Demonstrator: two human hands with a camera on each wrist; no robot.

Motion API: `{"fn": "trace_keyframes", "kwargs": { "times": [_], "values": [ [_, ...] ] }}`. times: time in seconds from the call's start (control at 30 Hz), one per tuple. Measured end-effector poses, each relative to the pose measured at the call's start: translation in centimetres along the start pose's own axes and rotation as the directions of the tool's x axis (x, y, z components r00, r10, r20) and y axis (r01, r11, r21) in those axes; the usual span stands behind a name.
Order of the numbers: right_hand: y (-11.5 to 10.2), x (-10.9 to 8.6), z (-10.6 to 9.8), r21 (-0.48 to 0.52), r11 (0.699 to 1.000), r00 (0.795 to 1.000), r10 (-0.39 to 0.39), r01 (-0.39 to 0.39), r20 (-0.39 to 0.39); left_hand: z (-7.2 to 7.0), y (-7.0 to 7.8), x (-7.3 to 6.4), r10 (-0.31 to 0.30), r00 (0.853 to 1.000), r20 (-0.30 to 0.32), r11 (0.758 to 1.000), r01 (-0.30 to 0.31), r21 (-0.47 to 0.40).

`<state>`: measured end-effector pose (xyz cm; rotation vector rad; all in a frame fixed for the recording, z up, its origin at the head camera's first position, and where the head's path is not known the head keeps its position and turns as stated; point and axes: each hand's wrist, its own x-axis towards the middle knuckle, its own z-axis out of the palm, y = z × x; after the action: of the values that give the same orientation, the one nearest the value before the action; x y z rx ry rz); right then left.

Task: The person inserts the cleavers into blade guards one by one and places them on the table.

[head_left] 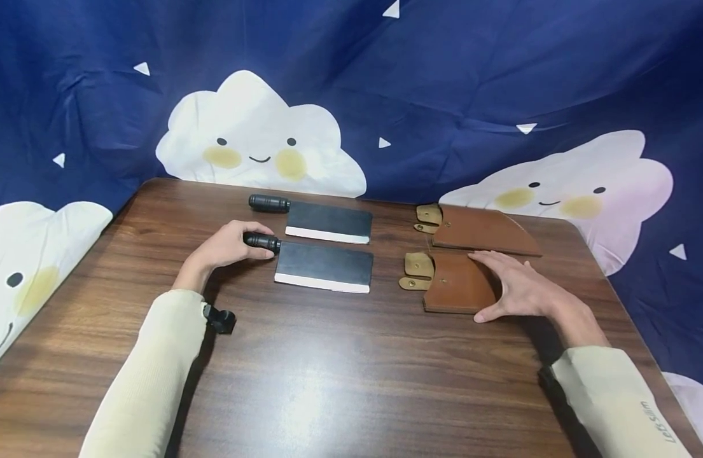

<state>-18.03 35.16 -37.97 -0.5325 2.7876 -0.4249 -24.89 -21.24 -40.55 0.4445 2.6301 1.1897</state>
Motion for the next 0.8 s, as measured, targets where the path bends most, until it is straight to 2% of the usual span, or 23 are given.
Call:
{"fn": "trace_keyframes", "kwargs": {
  "times": [0.2,0.37,0.53,0.8],
  "values": [
    [0.23,-0.05,-0.05,-0.018,0.999,0.998,-0.037,0.036,-0.057,0.18,0.11,0.28,-0.007,1.000,0.002,1.000,0.007,-0.003],
    [0.21,-0.23,-0.19,-0.002,0.999,0.995,-0.034,0.034,-0.094,0.11,0.12,0.15,0.005,1.000,-0.008,1.000,-0.005,-0.006],
    [0.27,-0.16,-0.45,-0.010,0.998,0.988,-0.068,0.067,-0.140,0.04,0.01,0.07,0.016,1.000,-0.012,1.000,-0.017,-0.012],
    [0.03,-0.11,-0.53,-0.036,0.996,0.981,-0.084,0.079,-0.172,0.11,-0.47,0.19,0.005,1.000,-0.014,0.999,-0.006,-0.042]
  ]
}}
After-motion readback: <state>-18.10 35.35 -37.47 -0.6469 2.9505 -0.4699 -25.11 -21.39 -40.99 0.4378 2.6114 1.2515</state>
